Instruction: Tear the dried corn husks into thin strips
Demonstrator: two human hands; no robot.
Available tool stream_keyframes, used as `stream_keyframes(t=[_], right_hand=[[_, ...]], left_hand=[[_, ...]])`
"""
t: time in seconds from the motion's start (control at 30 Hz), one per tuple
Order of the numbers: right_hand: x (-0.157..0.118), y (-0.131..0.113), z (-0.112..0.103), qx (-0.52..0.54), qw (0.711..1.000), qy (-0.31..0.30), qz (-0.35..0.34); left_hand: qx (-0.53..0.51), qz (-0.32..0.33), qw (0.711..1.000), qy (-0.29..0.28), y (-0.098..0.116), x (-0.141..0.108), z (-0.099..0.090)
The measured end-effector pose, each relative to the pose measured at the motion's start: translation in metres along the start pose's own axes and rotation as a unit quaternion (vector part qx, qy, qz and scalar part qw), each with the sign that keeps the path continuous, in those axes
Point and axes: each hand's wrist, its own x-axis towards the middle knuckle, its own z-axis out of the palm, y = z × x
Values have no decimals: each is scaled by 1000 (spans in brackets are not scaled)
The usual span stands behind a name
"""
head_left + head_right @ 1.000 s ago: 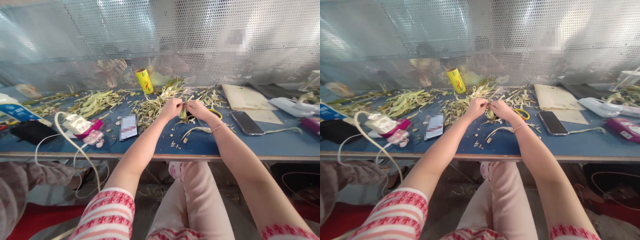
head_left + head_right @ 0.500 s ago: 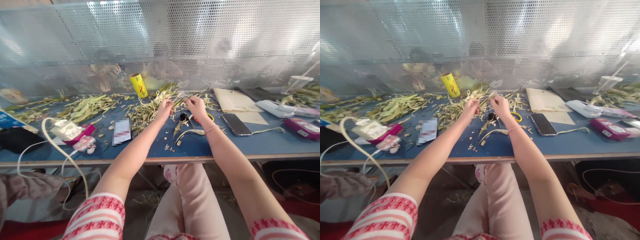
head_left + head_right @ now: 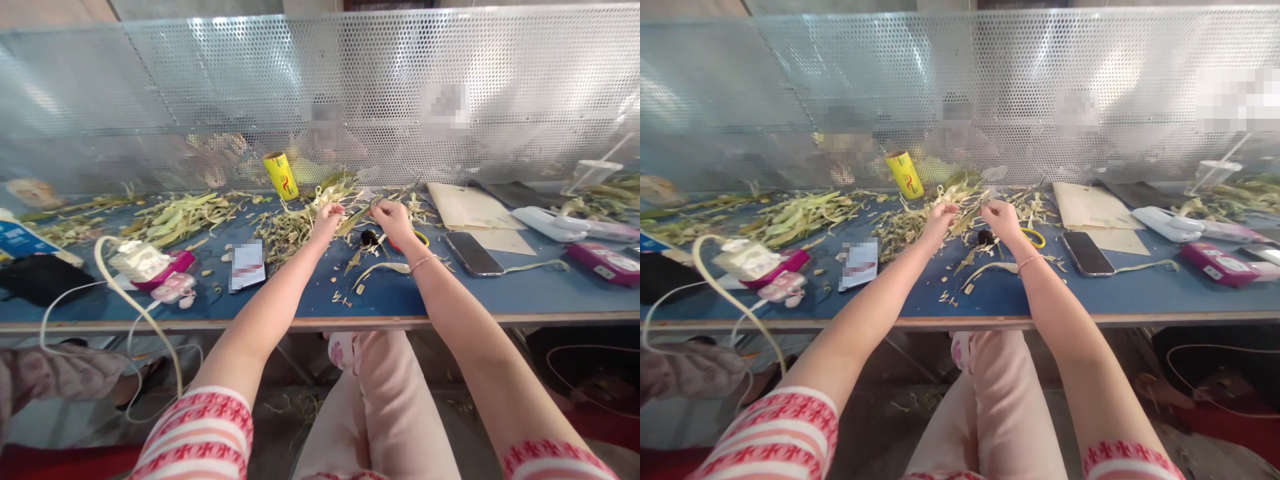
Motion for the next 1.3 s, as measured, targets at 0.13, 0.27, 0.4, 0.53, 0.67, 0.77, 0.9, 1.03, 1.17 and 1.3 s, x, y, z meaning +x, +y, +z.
stream_keyframes(t=[0.13, 0.27, 0.4, 0.53, 0.67, 0.77, 0.9, 1.03, 1.17, 1.3], right_hand=[[6, 4, 3, 144, 985, 36, 83], [9, 5, 2, 198, 973, 58, 100], [11, 7, -2, 178, 977, 79, 91], [12, 5, -7, 110, 988, 89, 66], [7, -3, -11, 29, 994, 95, -39], [1, -9, -10, -35, 988, 54, -140], [-2, -6, -3, -101, 963, -87, -234], [-2, 4, 0, -150, 944, -141, -259], [1, 11, -10, -251, 935, -187, -164], [5, 18, -30, -440, 873, -188, 95]], left_hand=[[-98, -21, 985, -137, 13, -13, 10], [-113, -40, 969, -216, 22, -19, 12], [-31, -8, 978, -205, 20, -19, 9], [97, 112, 984, -99, 17, -19, 8], [32, 86, 990, -106, 21, -23, 11], [-133, -35, 975, -175, 28, -27, 16], [-269, -137, 937, -174, 35, -29, 20], [-245, -153, 945, -155, 32, -27, 22], [-208, -145, 960, -117, 26, -22, 21], [-192, -150, 965, -99, 23, -17, 15]])
